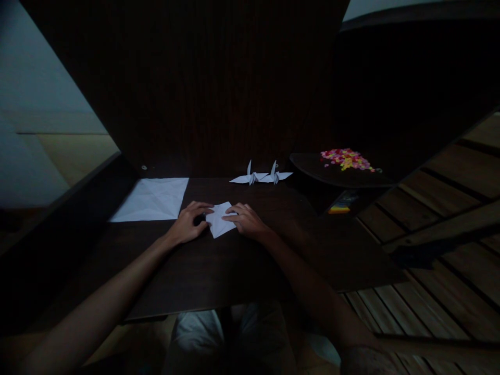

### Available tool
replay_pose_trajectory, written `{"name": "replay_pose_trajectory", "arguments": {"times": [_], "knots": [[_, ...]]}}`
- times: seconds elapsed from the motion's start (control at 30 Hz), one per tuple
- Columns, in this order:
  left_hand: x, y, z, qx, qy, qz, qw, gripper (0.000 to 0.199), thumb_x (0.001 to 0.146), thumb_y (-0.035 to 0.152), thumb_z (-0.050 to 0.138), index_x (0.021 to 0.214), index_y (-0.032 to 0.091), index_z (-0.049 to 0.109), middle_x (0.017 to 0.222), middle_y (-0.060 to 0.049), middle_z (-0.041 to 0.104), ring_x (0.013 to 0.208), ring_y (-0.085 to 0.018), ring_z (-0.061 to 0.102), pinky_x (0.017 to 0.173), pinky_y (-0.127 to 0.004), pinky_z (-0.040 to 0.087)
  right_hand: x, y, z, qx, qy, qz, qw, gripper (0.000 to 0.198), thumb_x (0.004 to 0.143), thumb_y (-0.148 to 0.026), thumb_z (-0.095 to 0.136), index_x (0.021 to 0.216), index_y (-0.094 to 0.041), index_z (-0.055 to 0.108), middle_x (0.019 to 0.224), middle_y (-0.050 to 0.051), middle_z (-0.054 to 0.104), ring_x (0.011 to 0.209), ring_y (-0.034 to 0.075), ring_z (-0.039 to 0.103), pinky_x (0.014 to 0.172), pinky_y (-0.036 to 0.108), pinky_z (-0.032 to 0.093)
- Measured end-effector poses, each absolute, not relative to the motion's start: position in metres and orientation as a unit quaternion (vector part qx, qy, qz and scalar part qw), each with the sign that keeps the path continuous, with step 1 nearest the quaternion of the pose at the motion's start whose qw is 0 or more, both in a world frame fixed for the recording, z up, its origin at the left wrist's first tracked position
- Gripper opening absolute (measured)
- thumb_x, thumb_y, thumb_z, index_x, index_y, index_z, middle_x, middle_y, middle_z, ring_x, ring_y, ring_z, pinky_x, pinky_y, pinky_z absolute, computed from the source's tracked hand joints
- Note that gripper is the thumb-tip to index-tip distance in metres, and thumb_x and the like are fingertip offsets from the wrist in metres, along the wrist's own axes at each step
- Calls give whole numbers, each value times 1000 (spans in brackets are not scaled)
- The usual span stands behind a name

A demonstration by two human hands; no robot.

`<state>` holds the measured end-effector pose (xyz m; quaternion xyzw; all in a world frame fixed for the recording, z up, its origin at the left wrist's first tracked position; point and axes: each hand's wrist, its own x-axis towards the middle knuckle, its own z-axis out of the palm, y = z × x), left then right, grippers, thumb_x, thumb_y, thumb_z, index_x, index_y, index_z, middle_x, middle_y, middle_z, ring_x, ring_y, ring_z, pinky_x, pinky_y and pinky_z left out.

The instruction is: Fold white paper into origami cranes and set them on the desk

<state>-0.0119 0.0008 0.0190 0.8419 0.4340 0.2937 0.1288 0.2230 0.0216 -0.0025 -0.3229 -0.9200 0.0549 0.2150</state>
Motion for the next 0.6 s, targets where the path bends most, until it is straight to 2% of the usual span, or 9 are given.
{"name": "replay_pose_trajectory", "arguments": {"times": [0.17, 0.27, 0.5, 0.6], "knots": [[-14, 4, 15, 857, 407, 297, 113, 32, 76, 7, 44, 97, 17, 65, 112, -7, 61, 104, -22, 53, 96, -42, 43, 222, 21, -2, -320, -924, 49, 204, 39, 88, -10, 45, 115, -31, 63, 114, 7, 61, 102, 24, 49, 82, 41, 39], [-16, 5, 13, 862, 395, 300, 109, 28, 79, 9, 44, 95, 16, 65, 109, -8, 62, 102, -22, 53, 94, -41, 44, 222, 21, -2, -319, -924, 49, 206, 37, 88, -11, 45, 114, -30, 64, 112, 7, 61, 101, 23, 49, 82, 41, 40], [-15, 5, 11, 865, 373, 316, 109, 25, 76, 4, 45, 87, 16, 64, 95, -6, 63, 94, -20, 55, 89, -40, 46, 221, 20, 2, -297, -929, 67, 212, 31, 86, -7, 45, 104, -21, 66, 110, 8, 62, 100, 21, 50, 84, 38, 40], [-14, 4, 14, 870, 365, 315, 104, 22, 77, 5, 46, 84, 16, 63, 91, -6, 63, 91, -20, 55, 86, -39, 47, 220, 18, 4, -303, -926, 75, 210, 30, 86, -7, 44, 106, -19, 64, 109, 8, 63, 99, 21, 51, 84, 37, 40]]}}
